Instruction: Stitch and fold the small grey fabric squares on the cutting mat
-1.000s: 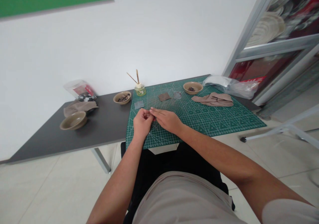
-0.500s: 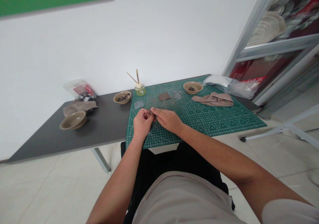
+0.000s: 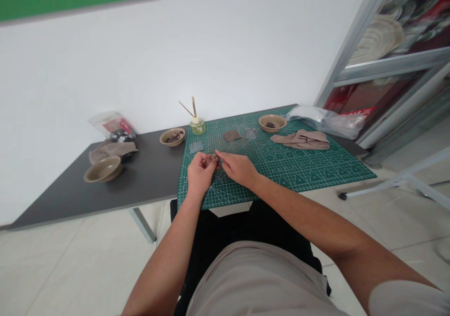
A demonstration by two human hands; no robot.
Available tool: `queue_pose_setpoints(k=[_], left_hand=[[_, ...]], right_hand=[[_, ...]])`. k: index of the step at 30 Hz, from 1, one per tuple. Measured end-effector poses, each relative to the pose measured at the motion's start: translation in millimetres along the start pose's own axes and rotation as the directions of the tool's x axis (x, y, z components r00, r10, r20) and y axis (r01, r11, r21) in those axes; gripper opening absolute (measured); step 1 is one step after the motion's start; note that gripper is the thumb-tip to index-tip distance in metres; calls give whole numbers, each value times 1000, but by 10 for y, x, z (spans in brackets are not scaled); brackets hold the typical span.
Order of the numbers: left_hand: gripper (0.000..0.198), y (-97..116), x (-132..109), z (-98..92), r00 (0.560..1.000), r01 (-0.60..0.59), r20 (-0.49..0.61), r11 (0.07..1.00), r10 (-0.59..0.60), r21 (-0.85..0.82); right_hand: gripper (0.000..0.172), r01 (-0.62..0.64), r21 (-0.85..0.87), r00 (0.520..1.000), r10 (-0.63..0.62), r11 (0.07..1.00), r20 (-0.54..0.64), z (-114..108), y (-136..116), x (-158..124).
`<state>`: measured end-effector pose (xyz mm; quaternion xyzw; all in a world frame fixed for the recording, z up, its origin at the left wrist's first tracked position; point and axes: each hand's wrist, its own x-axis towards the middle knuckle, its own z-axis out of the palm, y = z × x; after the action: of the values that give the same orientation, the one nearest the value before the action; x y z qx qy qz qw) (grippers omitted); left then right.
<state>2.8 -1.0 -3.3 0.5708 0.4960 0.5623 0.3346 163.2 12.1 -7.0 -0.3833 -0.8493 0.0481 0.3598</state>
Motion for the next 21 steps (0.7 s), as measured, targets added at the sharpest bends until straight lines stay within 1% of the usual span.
queue_pose_setpoints(k=[3,7,11,13,15,19,21], left_hand=[[20,25,-1,2,1000,-5,-15,1000,5,-3],[18,56,-3,3,1000,13,-9,999,-13,47],[16,82,-5,-4,1000,-7,10,996,6,92],[15,85,-7,-6,1000,-13,16,996,11,92],[15,80,-9,-5,1000,0,14,998,-1,69],[19,68,-11,2,1000,13,-8,1000,-13,21],[21,74,-12,2,1000,13,-13,1000,-13,21]], right_hand=[[47,5,4,1000,-5,1000,-12,-19,-8,-4],[47,45,4,998,-45,999,-33,-43,-23,-9],[46,128,-1,992,-128,992,-4,-48,-27,-10],[46,140,-5,990,-139,990,9,-47,-28,-9],[47,124,-11,992,-124,992,12,-43,-30,-8],[47,48,-26,999,-47,999,8,-32,-34,-6],[47,34,-33,999,-34,999,14,-27,-35,-3]])
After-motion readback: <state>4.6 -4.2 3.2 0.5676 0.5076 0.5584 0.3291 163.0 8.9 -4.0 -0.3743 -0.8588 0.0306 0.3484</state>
